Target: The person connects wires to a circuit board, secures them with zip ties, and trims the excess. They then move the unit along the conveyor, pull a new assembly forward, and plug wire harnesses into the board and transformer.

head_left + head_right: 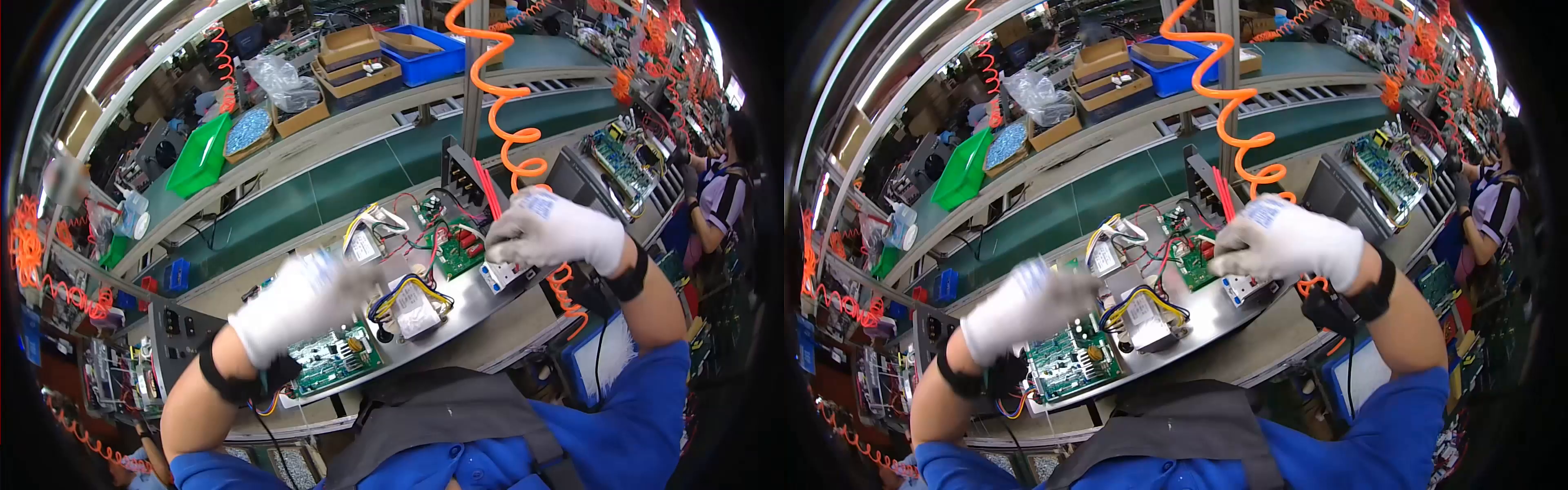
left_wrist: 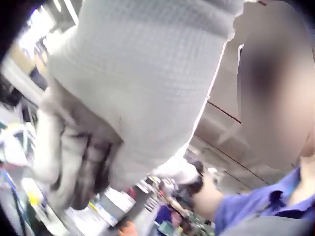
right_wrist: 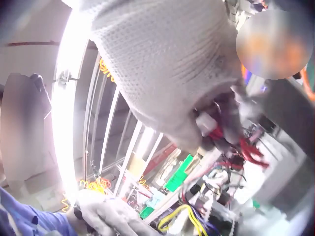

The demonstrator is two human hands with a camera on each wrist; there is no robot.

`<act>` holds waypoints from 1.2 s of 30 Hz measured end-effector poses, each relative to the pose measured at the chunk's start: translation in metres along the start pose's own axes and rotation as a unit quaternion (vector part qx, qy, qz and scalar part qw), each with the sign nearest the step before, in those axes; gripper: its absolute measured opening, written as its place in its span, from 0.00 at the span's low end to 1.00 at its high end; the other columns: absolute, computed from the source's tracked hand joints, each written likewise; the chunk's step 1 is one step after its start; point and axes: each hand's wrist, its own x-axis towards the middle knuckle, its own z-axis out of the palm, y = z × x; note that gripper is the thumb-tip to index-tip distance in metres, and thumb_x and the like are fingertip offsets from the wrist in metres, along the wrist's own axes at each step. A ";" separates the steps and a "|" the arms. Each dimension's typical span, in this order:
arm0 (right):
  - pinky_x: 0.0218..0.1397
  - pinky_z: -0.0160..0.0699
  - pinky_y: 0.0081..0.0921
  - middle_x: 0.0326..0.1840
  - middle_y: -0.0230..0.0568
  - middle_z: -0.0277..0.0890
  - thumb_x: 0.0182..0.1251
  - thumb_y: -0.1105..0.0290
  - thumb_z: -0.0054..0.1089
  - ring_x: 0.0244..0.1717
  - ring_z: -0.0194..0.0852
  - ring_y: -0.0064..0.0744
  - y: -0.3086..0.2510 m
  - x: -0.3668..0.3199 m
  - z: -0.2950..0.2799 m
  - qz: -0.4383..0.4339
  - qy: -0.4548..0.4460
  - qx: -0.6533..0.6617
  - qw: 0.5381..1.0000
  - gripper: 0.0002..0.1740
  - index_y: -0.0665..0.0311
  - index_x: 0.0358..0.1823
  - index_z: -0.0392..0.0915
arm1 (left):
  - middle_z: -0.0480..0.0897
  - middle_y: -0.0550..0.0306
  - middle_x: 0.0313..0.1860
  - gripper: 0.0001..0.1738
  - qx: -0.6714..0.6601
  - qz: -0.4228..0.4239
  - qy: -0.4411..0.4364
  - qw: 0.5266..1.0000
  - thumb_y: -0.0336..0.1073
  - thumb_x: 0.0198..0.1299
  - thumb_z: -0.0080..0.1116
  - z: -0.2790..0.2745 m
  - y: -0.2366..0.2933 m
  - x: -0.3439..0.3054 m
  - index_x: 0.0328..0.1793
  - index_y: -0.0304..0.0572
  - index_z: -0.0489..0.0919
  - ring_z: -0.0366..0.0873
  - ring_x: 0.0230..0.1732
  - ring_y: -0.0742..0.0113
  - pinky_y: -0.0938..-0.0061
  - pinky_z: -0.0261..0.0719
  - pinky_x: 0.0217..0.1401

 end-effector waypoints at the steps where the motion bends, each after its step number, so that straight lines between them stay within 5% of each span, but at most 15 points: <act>1: 0.34 0.75 0.35 0.25 0.47 0.80 0.65 0.58 0.58 0.28 0.80 0.46 -0.009 0.013 -0.008 0.065 -0.051 -0.011 0.996 0.16 0.65 0.31 0.83 | 0.83 0.44 0.40 0.16 0.013 -0.032 0.117 0.993 0.33 0.59 0.55 -0.002 -0.016 0.009 0.53 0.39 0.81 0.82 0.45 0.46 0.61 0.80 0.47; 3: 0.35 0.77 0.36 0.25 0.47 0.80 0.67 0.57 0.56 0.30 0.81 0.46 -0.029 0.044 -0.020 0.087 -0.092 -0.091 0.988 0.17 0.64 0.29 0.82 | 0.81 0.42 0.52 0.22 0.024 -0.097 0.143 0.985 0.35 0.56 0.58 -0.003 -0.038 0.027 0.58 0.39 0.79 0.80 0.55 0.47 0.60 0.76 0.59; 5: 0.36 0.78 0.36 0.24 0.46 0.79 0.66 0.59 0.55 0.30 0.82 0.45 -0.020 0.079 -0.011 0.033 -0.032 -0.168 0.985 0.17 0.64 0.28 0.80 | 0.71 0.41 0.67 0.30 0.085 -0.080 0.193 0.974 0.38 0.55 0.60 0.029 -0.062 0.057 0.67 0.47 0.74 0.72 0.64 0.40 0.57 0.72 0.65; 7: 0.42 0.81 0.36 0.25 0.45 0.82 0.62 0.60 0.55 0.32 0.84 0.43 -0.014 0.106 -0.005 0.018 0.015 -0.178 0.984 0.13 0.62 0.37 0.81 | 0.73 0.43 0.66 0.27 0.116 -0.040 0.229 0.966 0.40 0.55 0.62 0.056 -0.065 0.083 0.63 0.50 0.77 0.72 0.63 0.41 0.57 0.73 0.64; 9: 0.45 0.81 0.35 0.28 0.45 0.83 0.62 0.60 0.55 0.36 0.85 0.43 -0.006 0.127 -0.002 0.040 -0.019 -0.206 0.978 0.15 0.62 0.42 0.81 | 0.76 0.45 0.60 0.22 0.120 -0.095 0.029 0.988 0.42 0.55 0.63 0.053 -0.073 0.108 0.57 0.51 0.80 0.75 0.60 0.45 0.58 0.75 0.62; 10: 0.46 0.80 0.35 0.30 0.46 0.83 0.62 0.60 0.56 0.37 0.85 0.43 -0.001 0.130 -0.003 0.036 -0.026 -0.239 0.970 0.15 0.62 0.43 0.82 | 0.79 0.46 0.54 0.15 0.141 -0.116 0.021 0.983 0.43 0.56 0.62 0.045 -0.079 0.116 0.49 0.49 0.82 0.77 0.57 0.47 0.58 0.76 0.59; 15: 0.47 0.80 0.36 0.36 0.47 0.84 0.63 0.58 0.58 0.41 0.84 0.45 0.017 0.130 -0.006 0.056 -0.082 -0.224 0.970 0.16 0.62 0.44 0.82 | 0.84 0.45 0.33 0.12 0.013 -0.163 0.250 0.954 0.41 0.56 0.60 -0.006 -0.139 0.075 0.39 0.40 0.80 0.84 0.39 0.49 0.58 0.79 0.43; 18: 0.44 0.80 0.34 0.33 0.43 0.84 0.63 0.57 0.59 0.39 0.85 0.41 0.004 0.152 -0.006 0.064 -0.122 -0.196 0.971 0.17 0.61 0.43 0.83 | 0.85 0.42 0.36 0.18 -0.115 -0.280 0.176 0.937 0.46 0.59 0.58 -0.026 -0.145 0.041 0.41 0.36 0.81 0.84 0.41 0.49 0.60 0.79 0.46; 21: 0.41 0.80 0.34 0.33 0.46 0.83 0.55 0.53 0.66 0.39 0.85 0.43 -0.006 0.187 0.011 0.024 -0.208 -0.143 0.967 0.21 0.62 0.42 0.83 | 0.82 0.35 0.51 0.37 -0.053 -0.192 0.187 0.962 0.58 0.55 0.61 0.012 -0.137 0.042 0.57 0.30 0.76 0.80 0.56 0.46 0.63 0.77 0.60; 23: 0.42 0.80 0.35 0.34 0.47 0.84 0.52 0.54 0.67 0.40 0.84 0.47 -0.010 0.201 0.030 -0.050 -0.214 -0.233 0.947 0.20 0.62 0.41 0.83 | 0.80 0.34 0.55 0.42 -0.020 -0.210 0.048 0.976 0.61 0.53 0.62 0.023 -0.124 0.057 0.59 0.26 0.74 0.78 0.59 0.44 0.62 0.75 0.63; 25: 0.44 0.80 0.38 0.36 0.46 0.83 0.51 0.58 0.66 0.41 0.83 0.49 -0.005 0.213 0.042 -0.018 -0.228 -0.282 0.932 0.17 0.60 0.40 0.84 | 0.84 0.36 0.47 0.30 -0.074 -0.210 -0.012 0.975 0.53 0.53 0.61 0.043 -0.121 0.072 0.52 0.34 0.80 0.81 0.53 0.45 0.60 0.77 0.58; 27: 0.46 0.79 0.40 0.38 0.46 0.80 0.51 0.61 0.65 0.42 0.82 0.49 -0.001 0.215 0.034 -0.039 -0.179 -0.328 0.927 0.16 0.61 0.40 0.84 | 0.85 0.40 0.37 0.24 -0.109 -0.217 0.027 0.970 0.47 0.52 0.61 0.054 -0.128 0.082 0.48 0.36 0.82 0.83 0.43 0.44 0.60 0.78 0.49; 30: 0.47 0.78 0.42 0.40 0.46 0.78 0.54 0.62 0.64 0.43 0.81 0.49 0.012 0.198 0.024 -0.030 -0.172 -0.270 0.947 0.14 0.62 0.38 0.81 | 0.83 0.44 0.28 0.15 -0.224 -0.248 0.158 0.929 0.39 0.49 0.61 0.053 -0.142 0.087 0.39 0.37 0.82 0.83 0.34 0.51 0.62 0.78 0.42; 34: 0.44 0.78 0.40 0.37 0.44 0.79 0.58 0.63 0.60 0.41 0.81 0.49 0.018 0.182 0.002 -0.011 -0.127 -0.213 0.969 0.11 0.63 0.37 0.78 | 0.84 0.51 0.35 0.11 -0.394 -0.212 0.211 0.869 0.25 0.53 0.57 0.072 -0.159 0.095 0.45 0.35 0.77 0.81 0.30 0.66 0.73 0.81 0.36; 36: 0.44 0.78 0.39 0.37 0.45 0.81 0.59 0.64 0.58 0.40 0.81 0.49 0.029 0.189 -0.002 0.003 -0.042 -0.174 0.984 0.11 0.61 0.38 0.79 | 0.84 0.52 0.41 0.17 -0.626 -0.173 0.237 0.723 0.19 0.60 0.54 0.054 -0.133 0.083 0.56 0.34 0.74 0.79 0.29 0.75 0.82 0.79 0.31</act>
